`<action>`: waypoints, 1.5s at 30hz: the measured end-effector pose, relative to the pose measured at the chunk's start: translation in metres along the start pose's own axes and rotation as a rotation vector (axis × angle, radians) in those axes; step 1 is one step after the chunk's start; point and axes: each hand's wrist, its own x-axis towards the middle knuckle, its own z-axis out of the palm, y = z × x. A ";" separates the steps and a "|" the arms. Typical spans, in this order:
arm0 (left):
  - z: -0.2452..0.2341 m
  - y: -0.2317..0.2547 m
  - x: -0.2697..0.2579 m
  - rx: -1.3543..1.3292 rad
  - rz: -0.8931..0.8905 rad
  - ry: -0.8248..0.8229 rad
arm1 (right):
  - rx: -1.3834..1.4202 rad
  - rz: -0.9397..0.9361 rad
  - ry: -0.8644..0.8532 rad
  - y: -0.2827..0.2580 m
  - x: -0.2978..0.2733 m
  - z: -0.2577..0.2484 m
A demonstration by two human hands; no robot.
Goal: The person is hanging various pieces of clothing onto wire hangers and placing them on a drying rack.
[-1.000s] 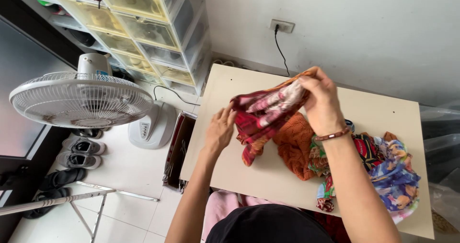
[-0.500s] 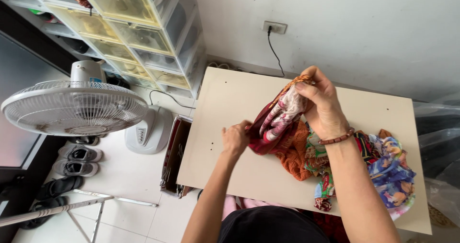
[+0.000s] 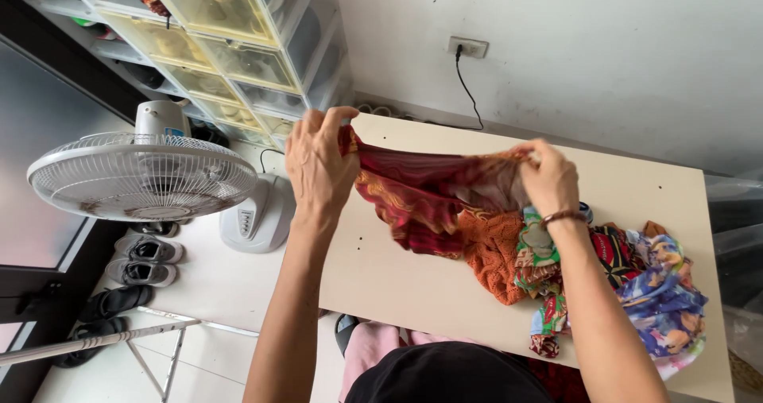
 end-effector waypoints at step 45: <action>0.170 -0.233 -0.182 -0.175 -0.584 -0.068 | 0.179 -0.066 -0.232 0.051 0.062 0.256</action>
